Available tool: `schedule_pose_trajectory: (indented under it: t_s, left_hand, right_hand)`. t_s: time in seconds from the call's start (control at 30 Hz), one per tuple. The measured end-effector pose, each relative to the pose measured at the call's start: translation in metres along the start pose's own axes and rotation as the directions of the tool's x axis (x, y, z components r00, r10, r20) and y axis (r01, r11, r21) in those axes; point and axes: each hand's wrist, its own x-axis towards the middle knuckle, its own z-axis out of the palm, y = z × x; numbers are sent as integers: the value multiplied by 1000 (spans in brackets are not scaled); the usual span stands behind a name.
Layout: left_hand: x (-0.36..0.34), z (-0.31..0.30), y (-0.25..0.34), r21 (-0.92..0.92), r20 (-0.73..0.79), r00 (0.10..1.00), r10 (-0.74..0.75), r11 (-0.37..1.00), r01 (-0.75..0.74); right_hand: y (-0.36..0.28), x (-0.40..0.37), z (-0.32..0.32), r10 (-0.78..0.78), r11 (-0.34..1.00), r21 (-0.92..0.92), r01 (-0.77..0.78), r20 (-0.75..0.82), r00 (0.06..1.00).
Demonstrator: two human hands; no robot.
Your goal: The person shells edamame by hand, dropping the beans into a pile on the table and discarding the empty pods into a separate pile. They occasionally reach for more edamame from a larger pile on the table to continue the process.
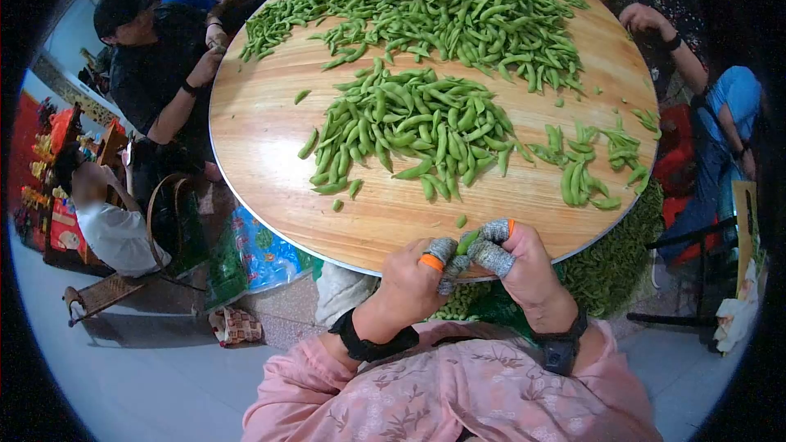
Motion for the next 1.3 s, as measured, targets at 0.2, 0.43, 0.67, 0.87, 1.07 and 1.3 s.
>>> schedule_pose_trajectory:
  t_s: [0.2,0.43,0.67,0.87,1.07,1.3]
  left_hand:
    - [-4,5,9,-481,-27,952,-306,838,256]
    - [5,-7,13,-225,27,983,-181,957,182]
    - [-3,-2,14,-579,70,960,-272,773,261]
    - [-6,-4,9,-909,389,824,-412,-29,415]
    - [1,-6,5,-568,162,945,-284,757,324]
    - [7,0,4,-451,235,885,-403,761,466]
  right_hand:
    - [-7,1,2,-286,905,-312,291,62,956]
    - [-12,3,-3,-78,992,-93,84,63,995]
    - [-14,1,7,-205,967,-144,211,55,977]
    - [-9,5,-1,-322,875,-310,371,198,926]
    - [-8,4,1,-247,923,-279,264,94,964]
    - [-19,4,3,-280,793,-520,318,153,948]
